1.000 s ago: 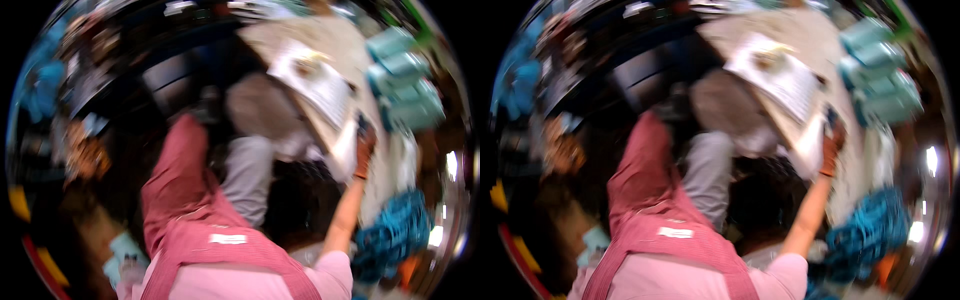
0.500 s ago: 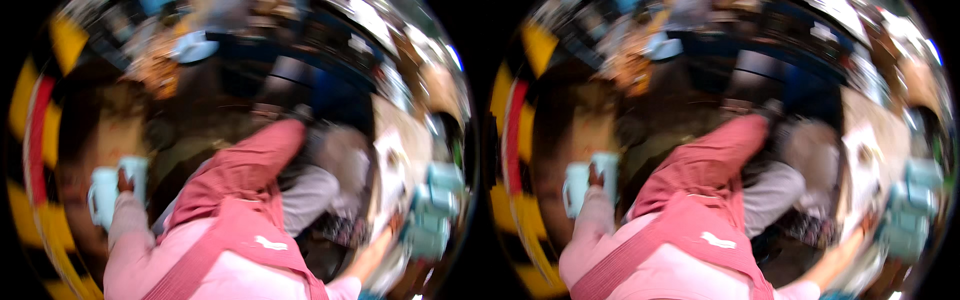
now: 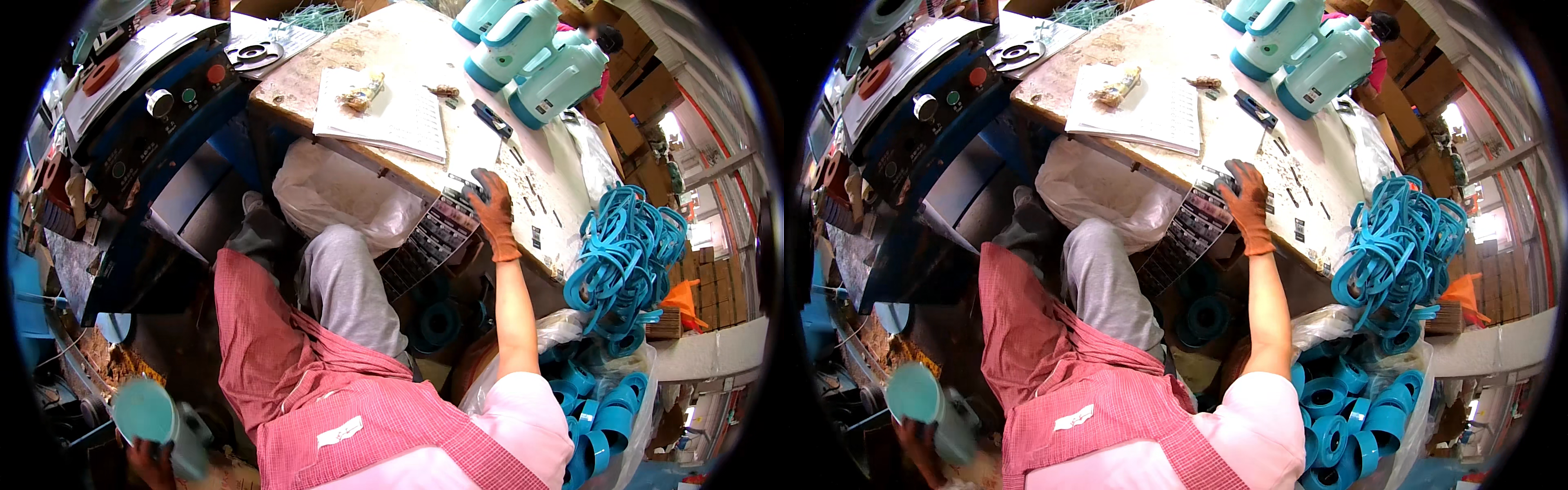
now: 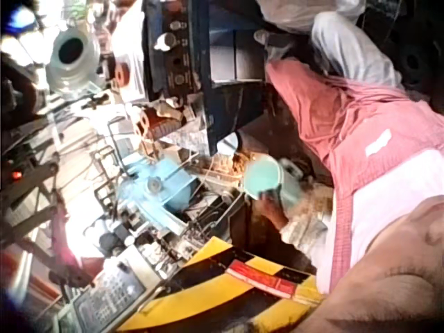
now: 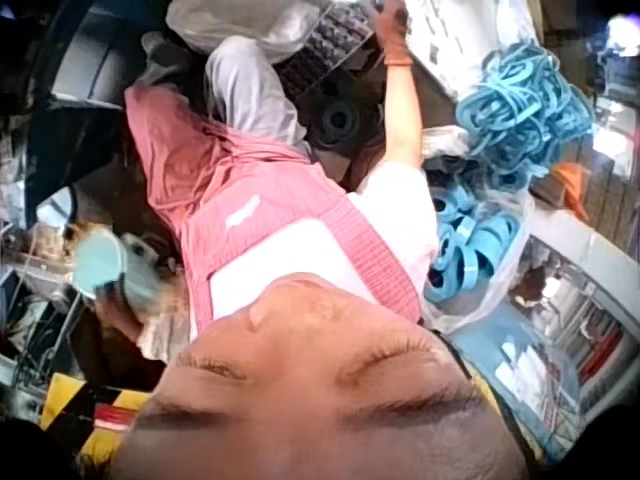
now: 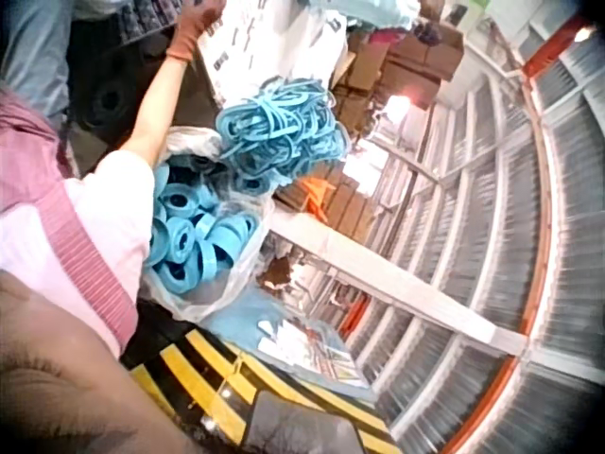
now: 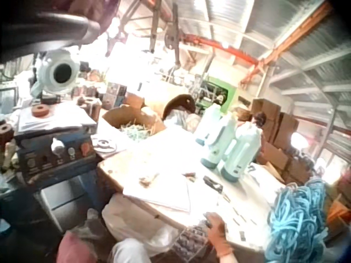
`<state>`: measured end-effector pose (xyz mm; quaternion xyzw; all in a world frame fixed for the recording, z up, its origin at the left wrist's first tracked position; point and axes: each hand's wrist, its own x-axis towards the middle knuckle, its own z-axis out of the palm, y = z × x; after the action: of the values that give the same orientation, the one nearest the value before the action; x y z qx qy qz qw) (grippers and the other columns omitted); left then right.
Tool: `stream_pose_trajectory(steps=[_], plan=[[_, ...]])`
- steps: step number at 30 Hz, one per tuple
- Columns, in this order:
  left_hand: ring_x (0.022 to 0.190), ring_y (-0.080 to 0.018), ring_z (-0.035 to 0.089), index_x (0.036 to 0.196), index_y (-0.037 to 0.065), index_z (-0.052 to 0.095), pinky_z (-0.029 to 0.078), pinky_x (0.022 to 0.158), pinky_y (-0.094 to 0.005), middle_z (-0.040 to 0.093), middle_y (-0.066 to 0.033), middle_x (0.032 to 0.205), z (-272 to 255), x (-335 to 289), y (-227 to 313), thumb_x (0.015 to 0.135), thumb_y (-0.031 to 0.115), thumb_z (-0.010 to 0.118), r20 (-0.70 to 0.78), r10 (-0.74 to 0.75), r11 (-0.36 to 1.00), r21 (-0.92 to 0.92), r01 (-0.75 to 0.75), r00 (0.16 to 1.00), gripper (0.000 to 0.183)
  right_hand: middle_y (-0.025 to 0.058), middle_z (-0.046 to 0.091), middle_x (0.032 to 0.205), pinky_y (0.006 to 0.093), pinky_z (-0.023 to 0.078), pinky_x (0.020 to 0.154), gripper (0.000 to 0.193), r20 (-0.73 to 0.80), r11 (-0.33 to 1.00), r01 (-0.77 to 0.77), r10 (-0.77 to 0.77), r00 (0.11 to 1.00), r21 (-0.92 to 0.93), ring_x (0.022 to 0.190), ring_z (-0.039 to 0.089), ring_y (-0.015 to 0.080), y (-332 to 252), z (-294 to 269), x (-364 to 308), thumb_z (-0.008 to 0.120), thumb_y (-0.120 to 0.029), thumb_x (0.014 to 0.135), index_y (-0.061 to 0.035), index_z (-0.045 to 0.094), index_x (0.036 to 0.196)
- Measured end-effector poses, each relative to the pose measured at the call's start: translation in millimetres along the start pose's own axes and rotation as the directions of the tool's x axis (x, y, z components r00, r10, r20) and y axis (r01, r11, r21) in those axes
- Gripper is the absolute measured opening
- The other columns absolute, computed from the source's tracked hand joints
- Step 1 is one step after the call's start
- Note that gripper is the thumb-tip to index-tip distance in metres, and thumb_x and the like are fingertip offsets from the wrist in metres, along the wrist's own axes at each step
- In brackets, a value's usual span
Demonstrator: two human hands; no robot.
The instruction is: The person assembles light blue electric kettles by hand. They pick up a kettle body, attach a blue lid, and then attach a blue handle. The person repeats this process for multiple units, placing the finished kettles on a nearby table.
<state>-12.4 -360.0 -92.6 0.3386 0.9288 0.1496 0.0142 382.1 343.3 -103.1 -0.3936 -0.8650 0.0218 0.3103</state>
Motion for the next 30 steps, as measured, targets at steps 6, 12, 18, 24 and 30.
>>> stream_pose_trajectory(steps=[6,12,18,24,30], plan=[[0.078,-0.0236,0.052,0.078,0.008,0.062,0.04,0.079,-0.0461,0.054,-0.0056,0.083,-39.6,101.1,241.4,0.069,0.018,0.061,0.178,0.876,0.432,0.121,-0.894,0.448,0.014,0.0015,0.054,0.126,0.0479,0.029,0.102,0.05,0.216,0.937,-0.241,0.298,0.93,-0.254,0.119,0.043,0.0277,-2.9,26.5,12.9,0.073,-0.034,0.073,-0.0222,0.06,0.12],[0.087,-0.0216,0.058,0.095,0.012,0.068,0.041,0.085,-0.0373,0.059,-0.0043,0.088,23.0,116.0,324.4,0.079,0.016,0.06,0.476,0.829,-0.025,-0.493,-0.87,-0.294,0.018,0.0042,0.052,0.129,0.0453,0.028,0.105,0.055,0.082,0.957,0.03,-0.007,0.997,-0.287,0.125,0.039,0.0274,-10.1,4.5,5.5,0.076,-0.036,0.069,-0.0208,0.06,0.12],[0.086,-0.0194,0.063,0.118,0.004,0.056,0.052,0.076,-0.0275,0.064,-0.0128,0.102,68.7,294.2,268.0,0.082,0.019,0.069,0.144,0.611,0.658,-0.64,-0.397,0.779,0.041,0.0039,0.057,0.121,0.0402,0.044,0.093,0.043,0.102,0.958,-0.248,0.263,0.959,-0.143,0.11,0.052,0.029,7.0,34.2,6.5,0.07,-0.026,0.076,-0.0215,0.061,0.118],[0.112,-0.0313,0.054,0.126,0.001,0.052,0.042,0.095,-0.0367,0.056,-0.0237,0.122,195.9,386.0,297.5,0.084,0.058,0.057,0.677,0.332,0.882,-0.47,0.039,0.656,0.072,0.0034,0.06,0.113,0.0428,0.047,0.085,0.042,0.016,0.862,-0.493,0.498,0.867,-0.115,0.103,0.054,0.0295,-2.1,46.1,26.1,0.072,-0.034,0.072,-0.0212,0.064,0.111],[0.091,-0.0155,0.062,0.114,0.003,0.059,0.051,0.084,-0.0295,0.064,-0.0106,0.096,179.1,370.9,287.1,0.092,0.037,0.055,0.457,0.488,0.235,-0.889,0.393,0.744,0.041,0.0038,0.059,0.118,0.0417,0.044,0.093,0.033,-0.01,0.992,-0.116,0.116,0.993,-0.05,0.109,0.053,0.0309,7.9,41.9,-9.3,0.073,-0.026,0.074,-0.0235,0.069,0.107]])
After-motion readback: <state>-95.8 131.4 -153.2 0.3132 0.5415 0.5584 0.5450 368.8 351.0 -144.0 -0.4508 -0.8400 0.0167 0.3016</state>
